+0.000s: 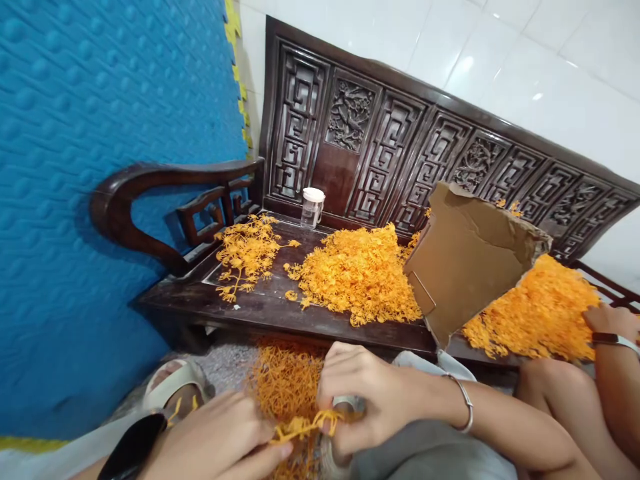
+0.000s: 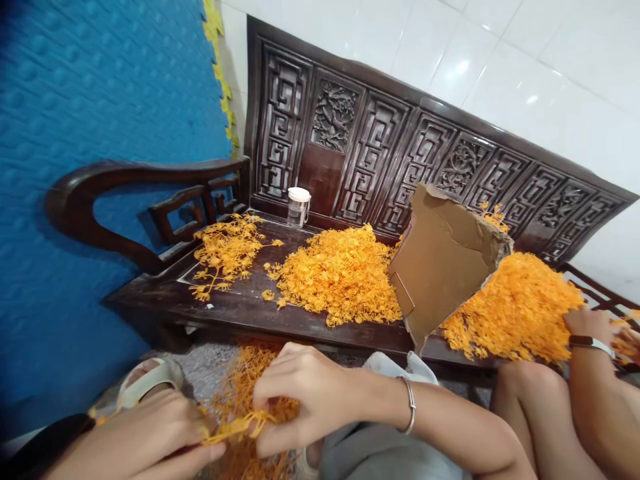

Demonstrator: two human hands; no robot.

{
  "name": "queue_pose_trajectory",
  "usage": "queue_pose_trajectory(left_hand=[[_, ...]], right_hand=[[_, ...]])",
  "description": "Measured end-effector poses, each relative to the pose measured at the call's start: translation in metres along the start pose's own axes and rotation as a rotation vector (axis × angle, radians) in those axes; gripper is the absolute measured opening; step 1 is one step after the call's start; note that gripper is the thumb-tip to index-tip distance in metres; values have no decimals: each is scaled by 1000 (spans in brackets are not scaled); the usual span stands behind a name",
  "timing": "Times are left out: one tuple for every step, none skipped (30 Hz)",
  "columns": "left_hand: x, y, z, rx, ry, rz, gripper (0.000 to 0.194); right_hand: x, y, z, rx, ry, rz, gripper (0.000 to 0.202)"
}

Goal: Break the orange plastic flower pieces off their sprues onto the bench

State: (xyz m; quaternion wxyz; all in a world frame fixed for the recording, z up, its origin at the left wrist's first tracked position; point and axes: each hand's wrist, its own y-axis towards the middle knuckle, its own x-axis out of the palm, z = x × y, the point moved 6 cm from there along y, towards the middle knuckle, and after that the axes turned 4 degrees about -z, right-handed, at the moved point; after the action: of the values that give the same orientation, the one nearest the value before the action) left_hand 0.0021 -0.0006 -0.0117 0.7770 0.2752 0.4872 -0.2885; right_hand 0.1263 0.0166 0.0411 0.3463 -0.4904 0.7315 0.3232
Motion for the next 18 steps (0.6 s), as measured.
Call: queue_pose_trajectory(left_hand=[[3,-1,1,9,34,-2,58],[6,-1,2,8,56,-5,58],[8,-2,2,-11,42,3,56],[8,-3,0,-54,-8,33,52],[6,-3,-2,-112,-78,81,47],[2,-3,-5,-178,-153,143,43],[-4,-1,-7,-247,-227,207,40],[-10,1,-9,-307,-296,263,39],[-17,6,-10,-352,-362,297,38],[-22,11,-9,-385,-428,301,38],[-28,17,-8,-402,-489,301,40],[-31,23,-4,-393,-550,266,41],[-33,28,1,-379,-589,239,43],[-33,30,6,-361,-618,204,45],[-32,30,11,-348,-634,169,46],[-30,29,15,-334,-641,144,46],[-27,28,18,-318,-645,121,46],[-24,26,20,-298,-650,96,45]], right_hand=[[-8,-2,-1,10,58,85,19],[-17,-4,1,38,124,185,20],[-26,-7,5,88,199,306,21],[-36,-11,12,152,281,447,21],[-44,-16,21,219,363,594,22],[-49,-21,30,283,434,731,22],[-53,-24,37,335,486,841,24],[-55,-24,43,368,515,918,26],[-58,-22,47,380,523,968,27],[-61,-17,51,375,517,998,28],[-66,-11,54,361,502,1017,28],[-74,-6,58,342,482,1045,27],[-85,-1,63,322,459,1088,25],[-97,2,71,310,428,1119,24],[-113,0,81,310,399,1227,20],[-129,-5,94,323,371,1345,20],[-144,-10,107,360,320,1434,21],[-158,-14,117,382,207,1494,21]])
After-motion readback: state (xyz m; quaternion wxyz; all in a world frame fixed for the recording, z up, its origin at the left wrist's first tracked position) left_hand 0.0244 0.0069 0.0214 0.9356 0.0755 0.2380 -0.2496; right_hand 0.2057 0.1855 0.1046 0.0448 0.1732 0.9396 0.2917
